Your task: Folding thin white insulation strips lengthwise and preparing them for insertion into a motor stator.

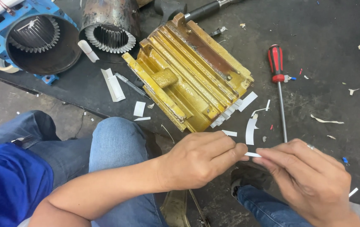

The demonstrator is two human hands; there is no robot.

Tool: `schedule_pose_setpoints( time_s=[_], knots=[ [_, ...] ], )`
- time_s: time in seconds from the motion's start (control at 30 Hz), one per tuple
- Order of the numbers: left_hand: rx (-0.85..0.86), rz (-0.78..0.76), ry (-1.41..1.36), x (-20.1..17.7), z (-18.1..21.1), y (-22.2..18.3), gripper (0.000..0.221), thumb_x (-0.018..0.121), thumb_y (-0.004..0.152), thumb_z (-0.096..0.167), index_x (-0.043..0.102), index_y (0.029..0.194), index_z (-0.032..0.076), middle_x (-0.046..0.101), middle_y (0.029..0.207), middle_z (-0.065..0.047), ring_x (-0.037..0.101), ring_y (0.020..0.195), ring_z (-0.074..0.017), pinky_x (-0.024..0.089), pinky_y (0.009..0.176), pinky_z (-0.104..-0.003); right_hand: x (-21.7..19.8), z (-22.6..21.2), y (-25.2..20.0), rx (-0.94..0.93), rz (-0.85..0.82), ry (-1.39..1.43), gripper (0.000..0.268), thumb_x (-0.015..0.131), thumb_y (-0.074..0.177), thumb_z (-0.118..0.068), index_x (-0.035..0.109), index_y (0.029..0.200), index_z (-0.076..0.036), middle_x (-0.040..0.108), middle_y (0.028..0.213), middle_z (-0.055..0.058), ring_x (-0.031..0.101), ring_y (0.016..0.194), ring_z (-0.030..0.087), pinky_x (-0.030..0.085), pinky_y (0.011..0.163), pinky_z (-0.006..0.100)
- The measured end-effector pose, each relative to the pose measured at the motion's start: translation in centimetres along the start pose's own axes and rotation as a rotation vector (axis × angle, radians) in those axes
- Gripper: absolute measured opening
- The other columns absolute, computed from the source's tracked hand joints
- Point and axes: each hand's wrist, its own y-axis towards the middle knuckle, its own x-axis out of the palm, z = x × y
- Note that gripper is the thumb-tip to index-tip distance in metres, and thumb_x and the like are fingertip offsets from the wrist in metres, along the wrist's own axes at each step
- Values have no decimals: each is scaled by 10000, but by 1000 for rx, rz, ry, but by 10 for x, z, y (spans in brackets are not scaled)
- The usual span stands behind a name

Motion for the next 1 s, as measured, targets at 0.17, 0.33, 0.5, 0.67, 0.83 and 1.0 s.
schedule_pose_setpoints(
  time_s=[0.17, 0.33, 0.5, 0.67, 0.83, 1.0],
  knots=[
    [66, 51, 19, -20, -14, 7, 418, 790, 1125, 169, 601, 1377, -105, 740, 1152, -241, 762, 956, -331, 671, 815, -440, -11, 28, 6, 263, -196, 137, 174, 796, 923, -178, 813, 1073, -91, 800, 1061, 52, 753, 897, 162, 546, 892, 295],
    [-113, 214, 49, -29, -21, 6, 337, 717, 1133, 155, 622, 1393, -37, 720, 1169, -216, 738, 996, -311, 641, 880, -402, 30, 62, 5, 452, -119, 95, 154, 851, 987, -127, 844, 1121, -50, 726, 981, 54, 651, 834, 163, 494, 769, 314],
    [-169, 128, 57, -25, -17, 10, 264, 712, 1120, 114, 656, 1332, -33, 695, 1178, -198, 697, 991, -316, 594, 865, -406, 73, 88, 13, 446, -91, 77, 149, 898, 970, -144, 846, 1088, -68, 689, 875, 40, 617, 710, 162, 486, 726, 328],
    [-154, 98, 48, -25, -18, 12, 168, 712, 1095, 66, 689, 1209, -55, 665, 1080, -195, 665, 878, -328, 557, 779, -410, 106, 98, 25, 473, -126, 47, 228, 935, 938, -217, 790, 935, -40, 675, 820, 81, 657, 707, 234, 493, 690, 394],
    [-142, 97, 14, -29, -19, 12, 182, 696, 1098, 78, 678, 1201, -71, 649, 1064, -216, 643, 848, -339, 553, 774, -418, 94, 80, 42, 615, -130, 158, 285, 965, 898, -252, 756, 976, -75, 750, 836, 43, 672, 697, 145, 531, 672, 332],
    [-133, 129, -20, -33, -16, 14, 200, 688, 1085, 72, 690, 1168, -110, 675, 1045, -245, 682, 865, -352, 571, 765, -425, 73, 107, 14, 645, -302, 104, 180, 880, 959, -264, 820, 1027, -109, 804, 923, 18, 661, 697, 160, 514, 715, 351]
  ],
)
